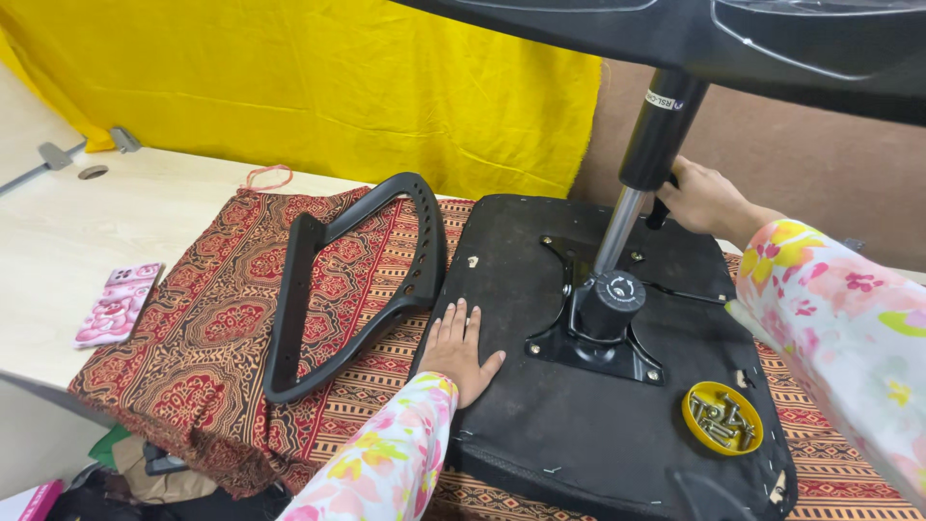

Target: The person uses a screwdriver to tighten screws on the underside of an inverted chair seat, securing the central gas lift mechanism to the seat base. The person holds the seat steady with one hand while turning the screwdriver with the other.

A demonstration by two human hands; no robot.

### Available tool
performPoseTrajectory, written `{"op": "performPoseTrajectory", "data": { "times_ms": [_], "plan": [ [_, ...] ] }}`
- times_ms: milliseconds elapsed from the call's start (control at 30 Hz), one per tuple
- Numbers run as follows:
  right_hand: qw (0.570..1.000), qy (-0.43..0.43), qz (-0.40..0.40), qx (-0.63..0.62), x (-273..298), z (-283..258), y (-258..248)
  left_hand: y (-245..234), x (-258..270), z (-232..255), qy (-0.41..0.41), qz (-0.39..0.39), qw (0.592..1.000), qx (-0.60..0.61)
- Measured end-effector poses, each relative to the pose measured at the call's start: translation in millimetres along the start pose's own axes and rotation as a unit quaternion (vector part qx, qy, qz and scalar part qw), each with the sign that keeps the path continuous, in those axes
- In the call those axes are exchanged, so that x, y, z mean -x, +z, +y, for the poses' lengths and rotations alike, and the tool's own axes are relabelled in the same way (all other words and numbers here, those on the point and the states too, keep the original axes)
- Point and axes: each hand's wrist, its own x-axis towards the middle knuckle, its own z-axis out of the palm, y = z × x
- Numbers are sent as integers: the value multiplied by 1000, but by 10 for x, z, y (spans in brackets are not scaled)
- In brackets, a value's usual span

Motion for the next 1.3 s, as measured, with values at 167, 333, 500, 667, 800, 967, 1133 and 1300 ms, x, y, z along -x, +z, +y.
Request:
{"op": "performPoseTrajectory", "data": {
  "times_ms": [167, 333, 500, 667, 800, 967, 1133, 1300],
  "plan": [
    [1000, -15, -3, 21, -37, 143, 55, 54, 144, 188, -45, -9, 999, -1],
    [995, -80, -17, 48, -46, 188, -10, 144, 137, 353, -92, -8, 996, -19],
    [996, -60, -46, 49, -54, 126, -111, 154, 42, 321, -110, -24, 993, -27],
    [995, -93, -31, 35, -28, 208, -121, 207, -4, 305, -122, -37, 990, -55],
    [991, -127, -28, 22, -106, 362, -160, 171, -17, 334, -138, -38, 987, -71],
    [988, -132, -83, -7, -288, 597, -146, 148, -9, 460, -201, -50, 975, -84],
    [982, -150, -111, -16, -417, 719, -130, 156, -15, 577, -252, -33, 963, -93],
    [969, -219, -108, -24, -269, 692, -218, 315, -92, 610, -310, -15, 946, -88]
  ]
}}
